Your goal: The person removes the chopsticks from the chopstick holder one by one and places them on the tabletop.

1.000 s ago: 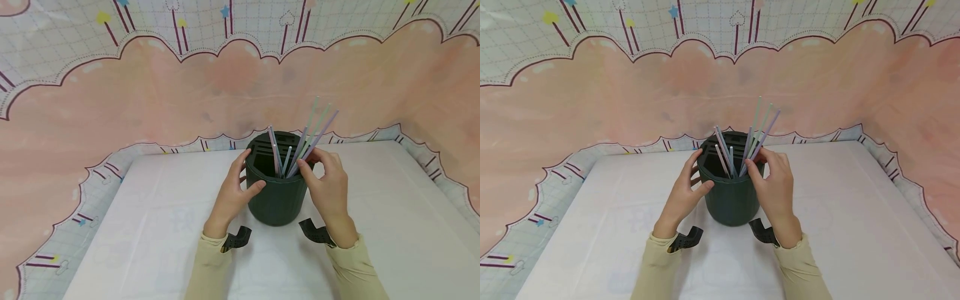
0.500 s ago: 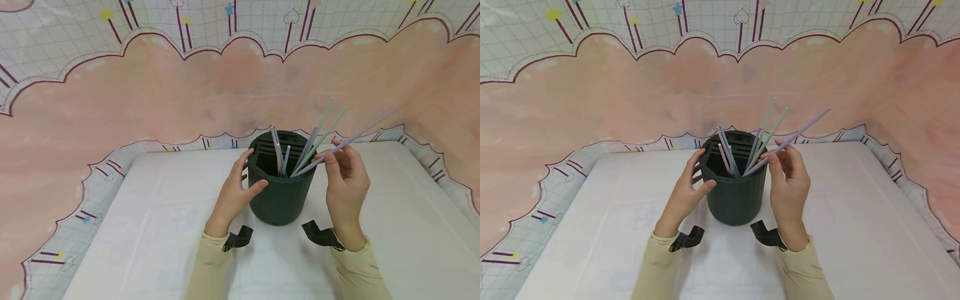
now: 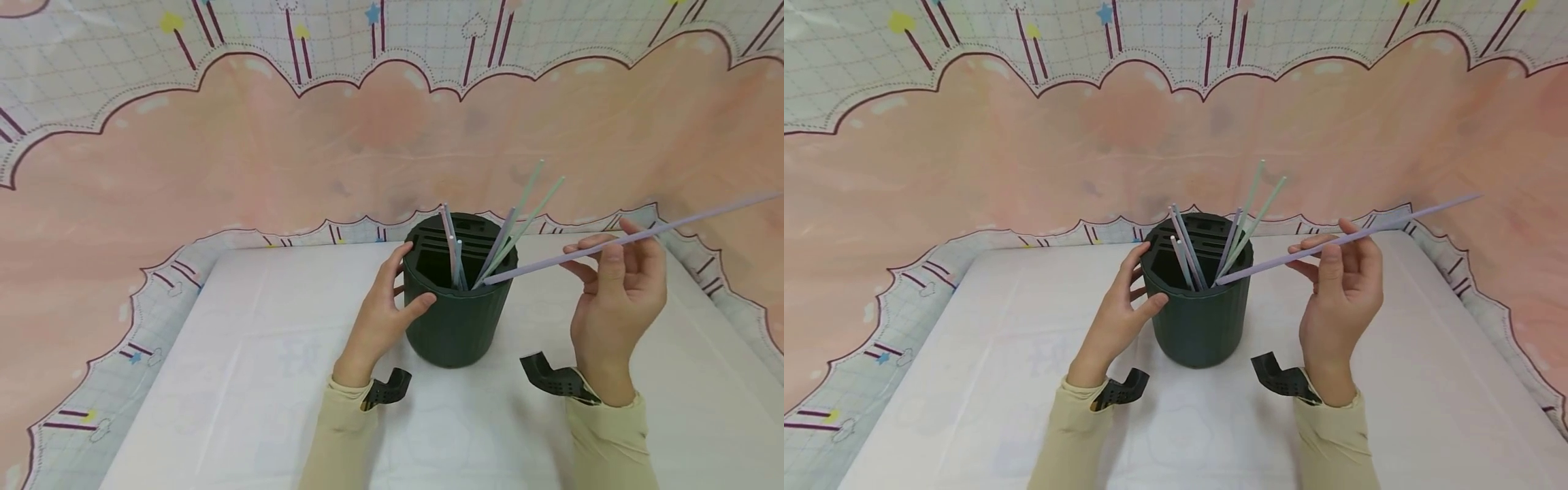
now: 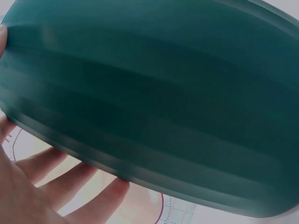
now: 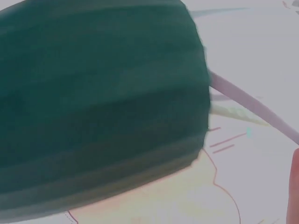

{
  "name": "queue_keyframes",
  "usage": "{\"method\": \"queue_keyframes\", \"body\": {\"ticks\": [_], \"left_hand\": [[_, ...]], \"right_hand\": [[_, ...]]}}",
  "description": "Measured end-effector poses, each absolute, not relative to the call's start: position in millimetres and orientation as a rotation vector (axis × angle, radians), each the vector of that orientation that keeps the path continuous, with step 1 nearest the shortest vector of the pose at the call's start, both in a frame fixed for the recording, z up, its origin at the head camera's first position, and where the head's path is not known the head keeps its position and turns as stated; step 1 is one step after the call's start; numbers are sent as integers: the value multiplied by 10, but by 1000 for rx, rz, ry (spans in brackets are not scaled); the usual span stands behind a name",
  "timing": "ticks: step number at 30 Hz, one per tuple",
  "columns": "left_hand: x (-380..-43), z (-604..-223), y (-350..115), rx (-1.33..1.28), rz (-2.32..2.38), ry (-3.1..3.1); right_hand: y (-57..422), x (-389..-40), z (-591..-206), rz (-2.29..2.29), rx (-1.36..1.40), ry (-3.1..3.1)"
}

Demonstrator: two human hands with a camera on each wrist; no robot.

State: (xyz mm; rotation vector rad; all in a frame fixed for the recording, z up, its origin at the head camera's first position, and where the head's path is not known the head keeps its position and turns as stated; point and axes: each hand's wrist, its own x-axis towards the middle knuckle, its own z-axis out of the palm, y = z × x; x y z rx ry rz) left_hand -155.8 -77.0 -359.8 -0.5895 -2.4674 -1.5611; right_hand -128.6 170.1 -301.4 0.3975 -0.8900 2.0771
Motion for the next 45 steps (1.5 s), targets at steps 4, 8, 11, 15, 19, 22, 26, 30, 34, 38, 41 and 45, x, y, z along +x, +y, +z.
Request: {"method": "queue_keyframes", "body": {"ticks": [4,8,11,15,19,22,26,30,34,38,41,45], "left_hand": [[-1561,-3596,-772,-610,-1563,-2454],[-1560,-3606,-773,-600,-1562,-2460],[-1558,-3611,-772,-589,-1556,-2471],[-1558,-3605,-773,-588,-1552,-2477],[-1564,-3593,-779,-589,-1555,-2477],[-1553,-3566,-786,-587,-1564,-2469],[-1438,-3381,-771,-576,-1607,-2467],[-1465,-3420,-773,-574,-1611,-2471],[-1561,-3567,-787,-580,-1593,-2470],[-1570,-3586,-787,-578,-1591,-2480],[-1570,-3593,-787,-577,-1589,-2487],[-1574,-3596,-782,-577,-1575,-2491]], "right_hand": [[1796,-1294,-2988,2119,378,-779],[1884,-1299,-2996,2155,370,-742],[1948,-1308,-3031,2188,375,-744],[2035,-1333,-3084,2197,358,-860],[2106,-1370,-3128,2142,273,-1137],[2141,-1410,-3173,2038,158,-1440],[2180,-1481,-3286,1675,-38,-2027],[2250,-1568,-3461,1291,-119,-2432],[2379,-1695,-3711,1162,-117,-2612],[2452,-1772,-3875,1141,-99,-2747],[2427,-1742,-3869,1115,-107,-2821],[2448,-1721,-3879,1042,-118,-2898]]}}
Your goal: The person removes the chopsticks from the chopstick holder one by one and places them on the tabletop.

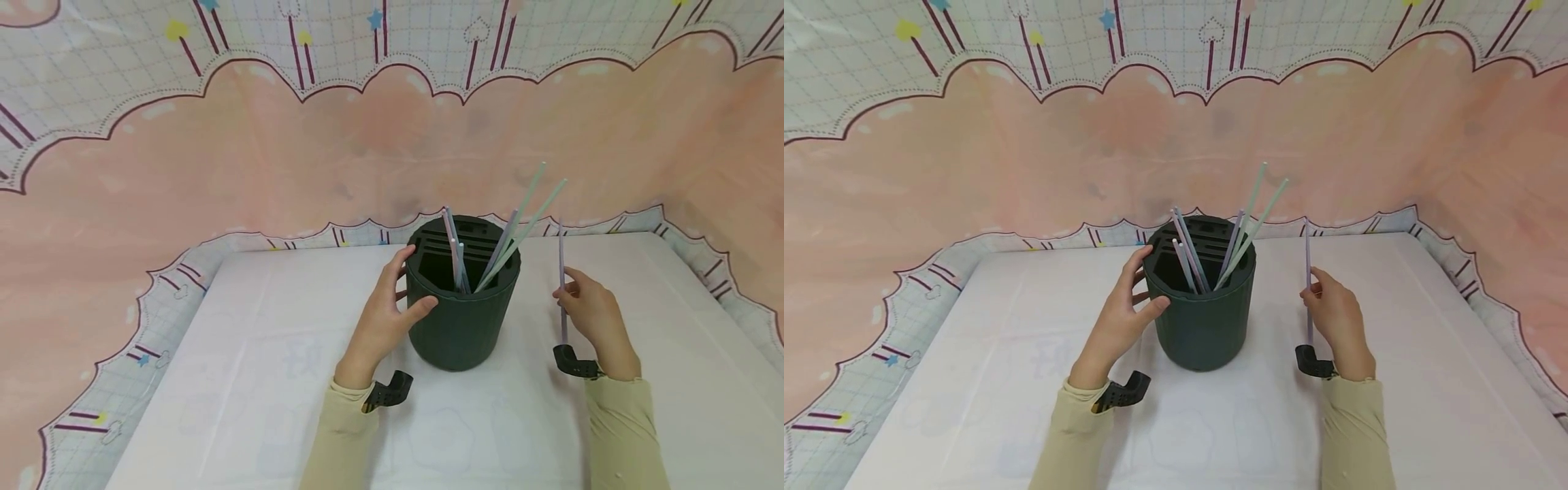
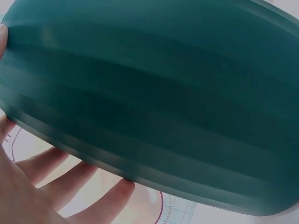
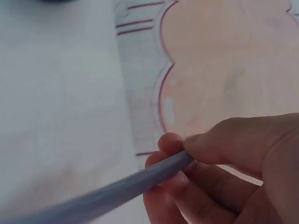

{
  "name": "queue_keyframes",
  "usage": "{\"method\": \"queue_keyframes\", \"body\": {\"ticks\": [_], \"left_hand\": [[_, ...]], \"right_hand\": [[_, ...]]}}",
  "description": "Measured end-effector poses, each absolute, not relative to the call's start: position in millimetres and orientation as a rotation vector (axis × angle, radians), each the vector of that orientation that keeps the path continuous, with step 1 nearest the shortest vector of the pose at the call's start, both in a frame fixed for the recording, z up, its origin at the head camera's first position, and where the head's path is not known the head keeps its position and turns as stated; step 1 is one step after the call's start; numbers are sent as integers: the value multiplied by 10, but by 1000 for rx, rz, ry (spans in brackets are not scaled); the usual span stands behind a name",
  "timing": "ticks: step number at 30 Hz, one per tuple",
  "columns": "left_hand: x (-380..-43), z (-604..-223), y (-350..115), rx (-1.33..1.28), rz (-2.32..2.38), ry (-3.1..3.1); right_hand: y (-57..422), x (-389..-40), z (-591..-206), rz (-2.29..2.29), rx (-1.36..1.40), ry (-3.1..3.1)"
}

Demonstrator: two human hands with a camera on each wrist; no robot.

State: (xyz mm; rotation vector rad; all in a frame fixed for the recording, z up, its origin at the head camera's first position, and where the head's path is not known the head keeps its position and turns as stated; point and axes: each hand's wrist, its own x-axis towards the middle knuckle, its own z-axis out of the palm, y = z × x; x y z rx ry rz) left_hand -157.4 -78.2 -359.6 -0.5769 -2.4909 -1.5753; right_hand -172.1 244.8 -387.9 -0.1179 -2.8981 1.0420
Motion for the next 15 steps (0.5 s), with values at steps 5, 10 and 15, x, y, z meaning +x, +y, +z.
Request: {"method": "queue_keyframes", "body": {"ticks": [5,10,15], "left_hand": [[-1561,-3607,-774,-564,-1576,-2497],[-1542,-3616,-776,-556,-1581,-2503],[-1530,-3619,-769,-566,-1580,-2499]], "right_hand": [[2524,-1699,-3947,1001,-127,-2984],[2605,-1692,-4039,971,-167,-3047],[2673,-1663,-4118,914,-175,-3031]]}}
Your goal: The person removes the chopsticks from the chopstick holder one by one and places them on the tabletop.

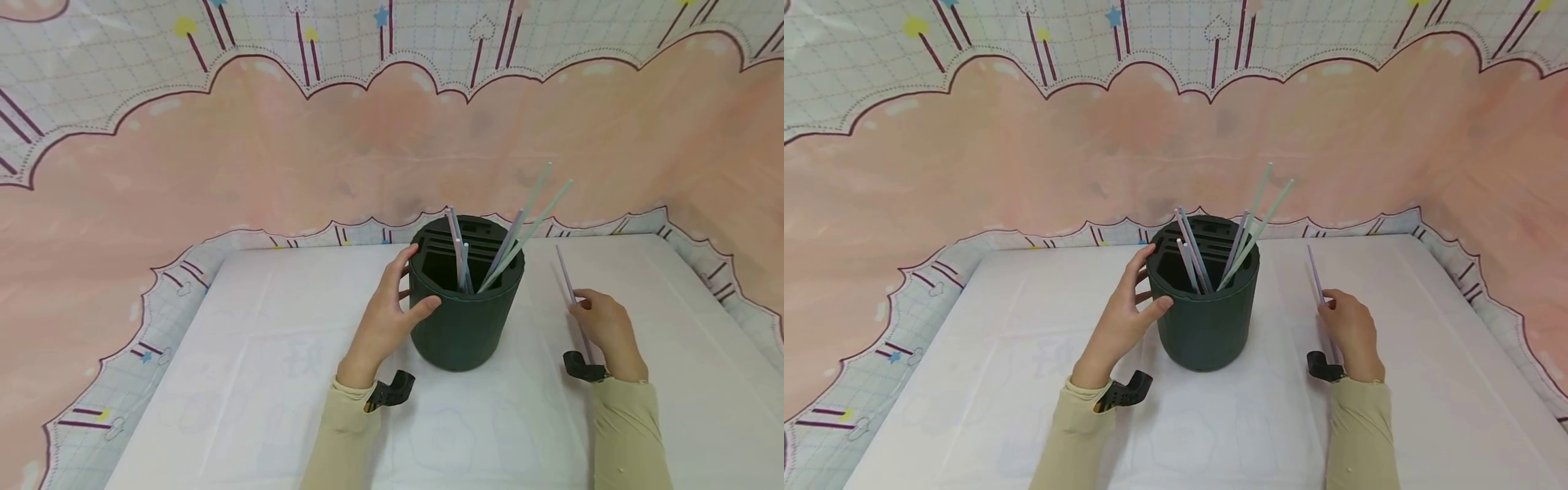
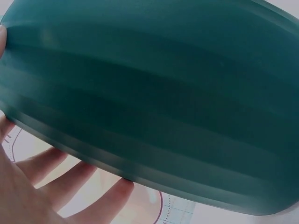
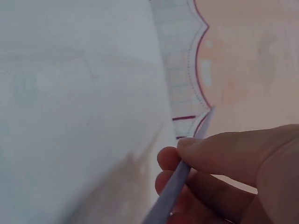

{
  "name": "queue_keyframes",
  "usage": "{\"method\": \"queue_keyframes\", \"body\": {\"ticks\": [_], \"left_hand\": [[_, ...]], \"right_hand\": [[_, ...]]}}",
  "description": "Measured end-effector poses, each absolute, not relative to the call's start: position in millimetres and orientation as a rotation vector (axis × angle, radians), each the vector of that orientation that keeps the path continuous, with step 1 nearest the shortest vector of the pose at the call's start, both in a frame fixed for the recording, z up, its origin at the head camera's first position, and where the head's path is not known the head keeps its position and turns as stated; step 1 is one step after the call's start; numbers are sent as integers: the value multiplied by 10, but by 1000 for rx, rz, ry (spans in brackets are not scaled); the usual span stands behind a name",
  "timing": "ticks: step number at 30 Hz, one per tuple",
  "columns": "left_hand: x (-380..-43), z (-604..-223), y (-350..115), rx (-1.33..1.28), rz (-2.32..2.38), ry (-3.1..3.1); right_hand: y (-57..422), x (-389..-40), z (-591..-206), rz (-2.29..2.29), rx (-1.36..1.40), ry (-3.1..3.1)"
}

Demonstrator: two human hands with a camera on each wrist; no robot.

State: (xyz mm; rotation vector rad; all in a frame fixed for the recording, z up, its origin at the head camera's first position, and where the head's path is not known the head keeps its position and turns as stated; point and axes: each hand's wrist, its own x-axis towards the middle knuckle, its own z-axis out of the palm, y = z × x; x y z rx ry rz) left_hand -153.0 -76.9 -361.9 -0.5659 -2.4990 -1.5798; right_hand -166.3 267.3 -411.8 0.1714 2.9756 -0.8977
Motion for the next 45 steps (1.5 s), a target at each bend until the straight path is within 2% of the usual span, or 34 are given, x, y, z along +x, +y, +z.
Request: {"method": "queue_keyframes", "body": {"ticks": [12,25,32,37,39,45], "left_hand": [[-1511,-3621,-776,-578,-1563,-2507],[-1523,-3604,-788,-579,-1559,-2508],[-1542,-3602,-788,-576,-1560,-2504],[-1563,-3616,-782,-563,-1565,-2498],[-1571,-3620,-775,-561,-1566,-2495],[-1590,-3620,-762,-558,-1560,-2487]], "right_hand": [[2747,-1655,-4357,-867,345,3028],[2728,-1670,-4279,-897,350,3055],[2670,-1734,-4151,-1176,359,3122],[2829,-2008,-4463,-1386,407,3225],[2805,-2053,-4475,-1501,418,3261],[2300,-1804,-3850,-1874,300,3275]]}}
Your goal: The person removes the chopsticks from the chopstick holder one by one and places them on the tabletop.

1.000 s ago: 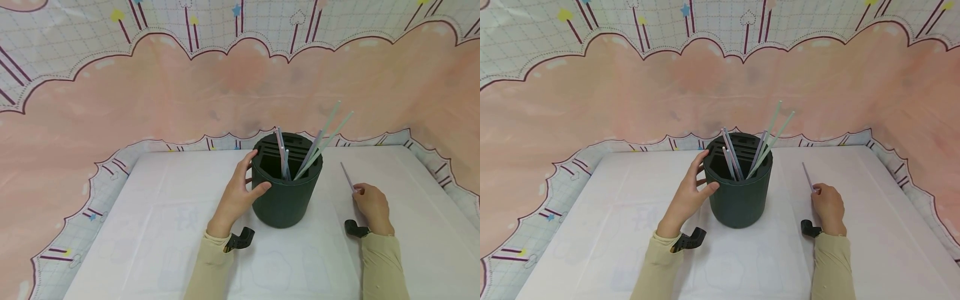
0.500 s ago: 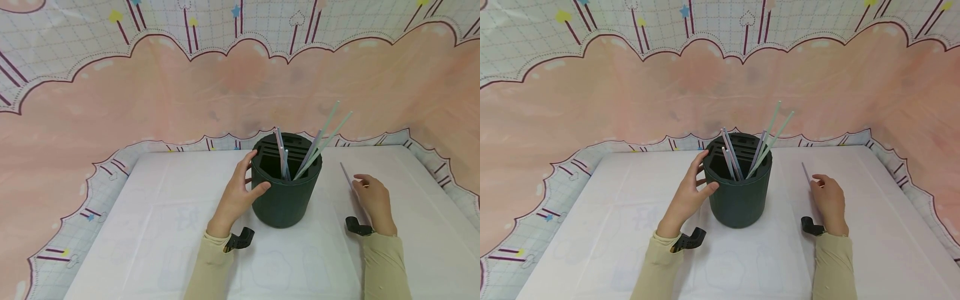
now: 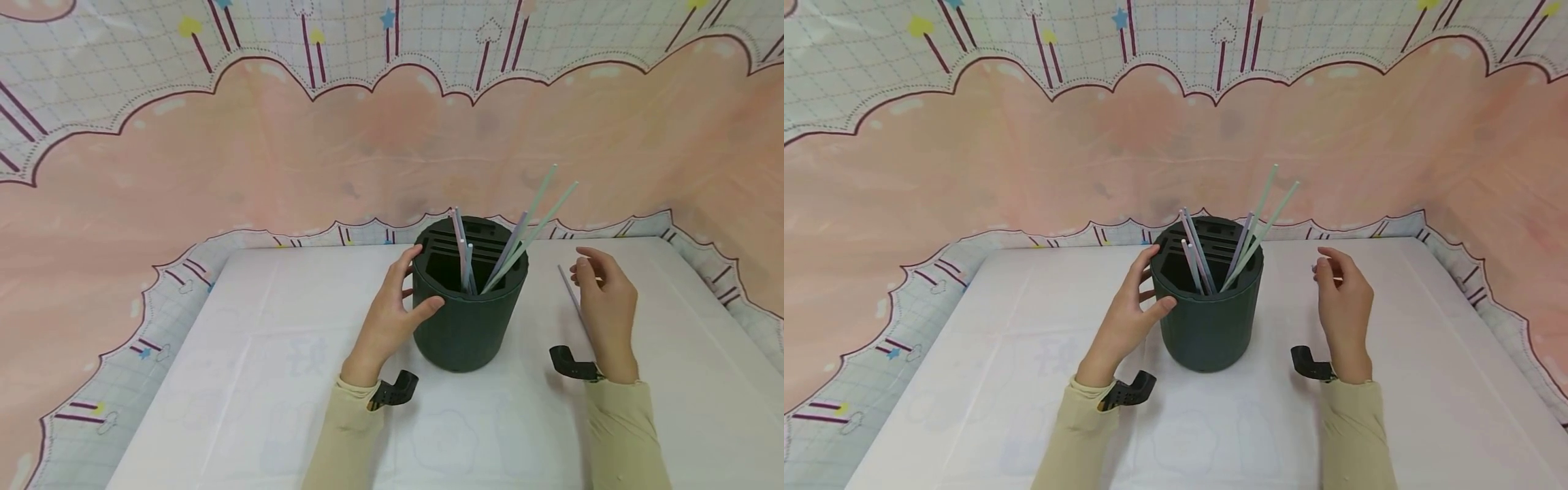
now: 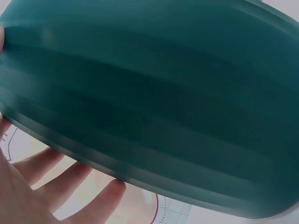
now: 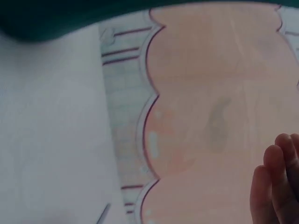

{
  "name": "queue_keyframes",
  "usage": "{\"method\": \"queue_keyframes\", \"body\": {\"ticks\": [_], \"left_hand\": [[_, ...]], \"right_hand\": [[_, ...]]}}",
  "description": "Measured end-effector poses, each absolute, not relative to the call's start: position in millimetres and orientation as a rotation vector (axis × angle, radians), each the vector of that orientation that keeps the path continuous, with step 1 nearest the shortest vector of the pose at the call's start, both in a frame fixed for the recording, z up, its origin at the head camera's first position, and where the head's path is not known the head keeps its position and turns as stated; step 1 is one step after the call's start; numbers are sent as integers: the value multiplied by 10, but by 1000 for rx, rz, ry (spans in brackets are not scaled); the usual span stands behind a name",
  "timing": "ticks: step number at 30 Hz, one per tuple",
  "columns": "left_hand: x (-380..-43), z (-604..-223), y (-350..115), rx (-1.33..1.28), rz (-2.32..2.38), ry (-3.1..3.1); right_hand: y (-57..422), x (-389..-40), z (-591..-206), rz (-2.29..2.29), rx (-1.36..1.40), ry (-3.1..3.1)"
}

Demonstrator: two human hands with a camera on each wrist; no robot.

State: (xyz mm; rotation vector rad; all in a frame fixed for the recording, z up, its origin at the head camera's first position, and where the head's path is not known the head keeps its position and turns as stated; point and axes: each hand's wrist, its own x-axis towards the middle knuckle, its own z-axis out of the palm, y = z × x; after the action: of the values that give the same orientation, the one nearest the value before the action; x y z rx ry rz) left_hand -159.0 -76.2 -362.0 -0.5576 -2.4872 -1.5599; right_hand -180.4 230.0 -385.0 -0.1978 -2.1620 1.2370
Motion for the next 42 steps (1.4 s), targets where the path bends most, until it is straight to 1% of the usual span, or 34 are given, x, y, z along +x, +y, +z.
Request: {"method": "queue_keyframes", "body": {"ticks": [2,8,15,19,23,30,34,42], "left_hand": [[-1592,-3620,-758,-553,-1557,-2491],[-1593,-3625,-755,-547,-1558,-2497],[-1592,-3629,-764,-571,-1555,-2480],[-1581,-3623,-762,-572,-1569,-2478],[-1550,-3621,-741,-565,-1597,-2469],[-1520,-3619,-684,-561,-1652,-2407],[-1491,-3597,-665,-546,-1678,-2393],[-1275,-3295,-610,-507,-1770,-2386]], "right_hand": [[2171,-1744,-3719,1239,-156,-2124],[1935,-1655,-3541,1241,3,-2056],[1696,-1518,-3373,1467,207,-1948],[1565,-1424,-3274,1491,270,-1944],[1482,-1331,-3185,1478,298,-1942],[1401,-1276,-3158,1455,348,-1942],[1346,-1237,-3152,1385,321,-1987],[1291,-1167,-3107,1361,272,-2027]]}}
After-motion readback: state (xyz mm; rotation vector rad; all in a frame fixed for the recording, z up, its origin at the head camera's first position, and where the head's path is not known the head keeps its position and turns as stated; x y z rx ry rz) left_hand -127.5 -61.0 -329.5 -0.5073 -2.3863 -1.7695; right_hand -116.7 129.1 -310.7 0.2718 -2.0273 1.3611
